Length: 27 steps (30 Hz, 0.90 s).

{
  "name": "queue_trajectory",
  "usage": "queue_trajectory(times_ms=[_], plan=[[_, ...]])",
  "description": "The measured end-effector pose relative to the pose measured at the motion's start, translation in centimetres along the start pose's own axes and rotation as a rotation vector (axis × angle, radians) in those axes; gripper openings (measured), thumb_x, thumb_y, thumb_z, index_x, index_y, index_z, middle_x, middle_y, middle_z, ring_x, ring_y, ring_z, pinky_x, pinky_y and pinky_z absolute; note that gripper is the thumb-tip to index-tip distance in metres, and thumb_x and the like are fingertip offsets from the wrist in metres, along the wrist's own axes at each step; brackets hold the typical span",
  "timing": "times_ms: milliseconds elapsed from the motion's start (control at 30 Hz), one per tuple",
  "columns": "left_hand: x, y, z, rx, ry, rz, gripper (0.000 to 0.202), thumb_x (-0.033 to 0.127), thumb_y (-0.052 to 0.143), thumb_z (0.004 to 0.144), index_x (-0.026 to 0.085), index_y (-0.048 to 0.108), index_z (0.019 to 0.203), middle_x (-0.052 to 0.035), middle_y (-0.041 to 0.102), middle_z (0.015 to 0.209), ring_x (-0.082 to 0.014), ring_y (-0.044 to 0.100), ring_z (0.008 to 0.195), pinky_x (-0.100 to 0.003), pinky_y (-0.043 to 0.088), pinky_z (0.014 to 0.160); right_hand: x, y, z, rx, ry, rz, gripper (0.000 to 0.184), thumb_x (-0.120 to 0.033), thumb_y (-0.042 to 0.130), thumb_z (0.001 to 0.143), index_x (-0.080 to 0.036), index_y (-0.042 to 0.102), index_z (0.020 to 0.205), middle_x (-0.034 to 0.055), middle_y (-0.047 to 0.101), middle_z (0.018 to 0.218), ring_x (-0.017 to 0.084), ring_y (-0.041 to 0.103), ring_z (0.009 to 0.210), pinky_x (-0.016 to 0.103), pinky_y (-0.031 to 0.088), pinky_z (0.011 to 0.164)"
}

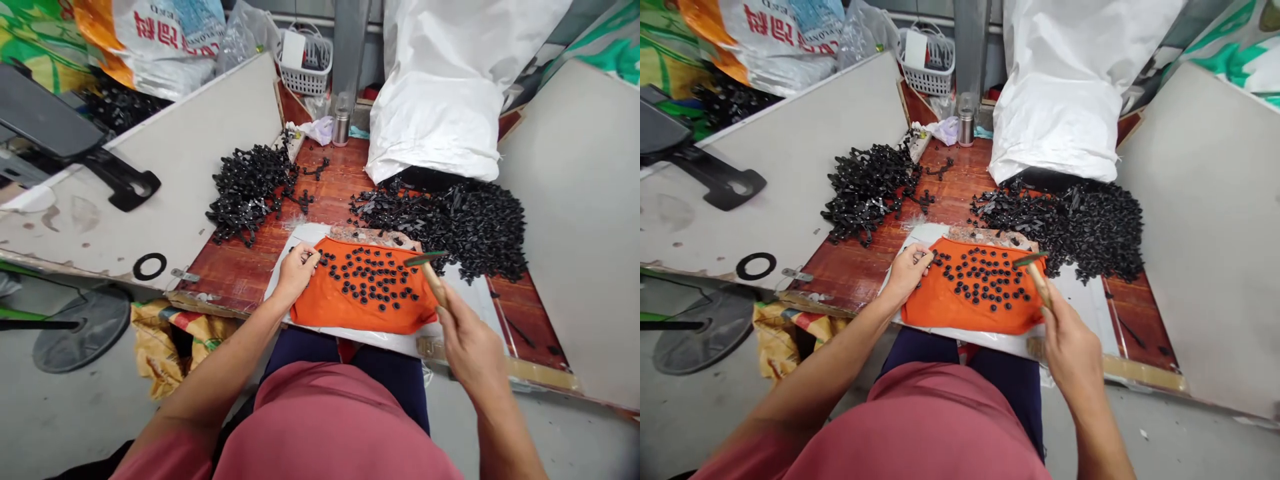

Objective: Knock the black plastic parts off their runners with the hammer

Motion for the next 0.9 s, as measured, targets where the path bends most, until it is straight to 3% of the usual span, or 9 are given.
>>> queue_trajectory(times_ms=[133,233,300,400,500,633,733,833,900], plan=[[0.2,-0.2,-0.4,0.023,0.006,-0.021,0.017,0.038,0.064,0.083,0.023,0.063,0.088,0.0054,0.053,0.055,-0.0112,0.048,0.048,-0.019,0.032,0.043,6.9,-0.8,-2.5,-0.026,0.274,-0.23,0.056,-0.045,0.044,0.102,-0.028,0.049,0.155,0.0109,0.076,0.12,0.03,0.075,0.086,0.036,0.054,0.066],[0.1,-0.2,-0.5,-0.011,0.002,-0.07,0.021,0.043,0.063,0.084,0.023,0.063,0.09,0.0048,0.053,0.056,-0.011,0.046,0.047,-0.019,0.031,0.042,9.3,-0.6,-3.3,-0.073,0.355,-0.34,0.056,-0.044,0.042,0.102,-0.025,0.052,0.154,0.0132,0.078,0.098,0.028,0.068,0.07,0.035,0.046,0.059],[-0.1,-0.2,-0.4,-0.063,-0.007,-0.13,0.025,0.047,0.063,0.084,0.023,0.062,0.092,0.0044,0.054,0.058,-0.0109,0.047,0.048,-0.018,0.03,0.042,9.8,-0.3,-3.2,-0.099,0.359,-0.381,0.053,-0.042,0.042,0.102,-0.026,0.055,0.151,0.0121,0.075,0.09,0.026,0.063,0.066,0.033,0.042,0.058],[-0.1,-0.2,-0.4,-0.125,-0.014,-0.207,0.027,0.046,0.066,0.082,0.022,0.062,0.094,0.0041,0.054,0.062,-0.0103,0.05,0.052,-0.017,0.033,0.045,9.9,0.4,-2.4,-0.113,0.338,-0.407,0.048,-0.04,0.044,0.102,-0.027,0.06,0.145,0.0126,0.071,0.096,0.024,0.06,0.07,0.031,0.037,0.058],[0.2,-0.4,-0.5,-0.154,-0.027,-0.237,0.029,0.044,0.068,0.079,0.022,0.062,0.096,0.0041,0.055,0.062,-0.0094,0.049,0.051,-0.017,0.034,0.046,9.3,0.9,-1.2,-0.044,0.274,-0.526,0.044,-0.039,0.047,0.103,-0.021,0.064,0.139,0.0166,0.065,0.106,0.027,0.058,0.083,0.033,0.034,0.062],[0.7,-0.8,-0.9,-0.225,-0.079,-0.178,0.035,0.048,0.07,0.077,0.022,0.062,0.098,0.005,0.054,0.057,-0.0093,0.041,0.043,-0.018,0.03,0.041,8.7,2.3,0.0,0.007,0.199,-0.702,0.037,-0.032,0.048,0.104,-0.014,0.067,0.13,0.0162,0.061,0.097,0.027,0.052,0.085,0.034,0.028,0.064],[2.9,-1.9,-0.4,-0.246,0.011,-0.047,0.034,0.048,0.069,0.075,0.021,0.064,0.095,0.0035,0.054,0.057,-0.0109,0.046,0.046,-0.019,0.031,0.041,8.6,2.9,0.3,0.083,0.198,-0.734,0.036,-0.028,0.043,0.106,-0.014,0.065,0.132,0.0139,0.06,0.095,0.024,0.05,0.082,0.034,0.021,0.062],[7.1,-4.0,2.0,-0.268,0.158,0.208,0.033,0.046,0.068,0.072,0.02,0.068,0.092,0.0014,0.056,0.059,-0.0121,0.051,0.049,-0.019,0.033,0.043,8.4,3.1,0.3,0.126,0.179,-0.739,0.035,-0.026,0.044,0.105,-0.014,0.064,0.132,0.0135,0.06,0.094,0.024,0.049,0.082,0.036,0.019,0.063],[10.8,-7.1,5.1,-0.136,0.257,0.349,0.037,0.046,0.065,0.075,0.019,0.068,0.1,0.0003,0.06,0.064,-0.0125,0.055,0.053,-0.021,0.042,0.049,8.4,3.1,0.2,0.12,0.172,-0.729,0.035,-0.025,0.046,0.105,-0.014,0.063,0.133,0.014,0.06,0.095,0.025,0.049,0.084,0.036,0.021,0.064]])
Point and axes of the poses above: each hand's wrist, its own z-axis towards the middle knuckle, its own y-axis out of the palm, x = y × z, the point moved 7 cm from there along z, towards the middle knuckle
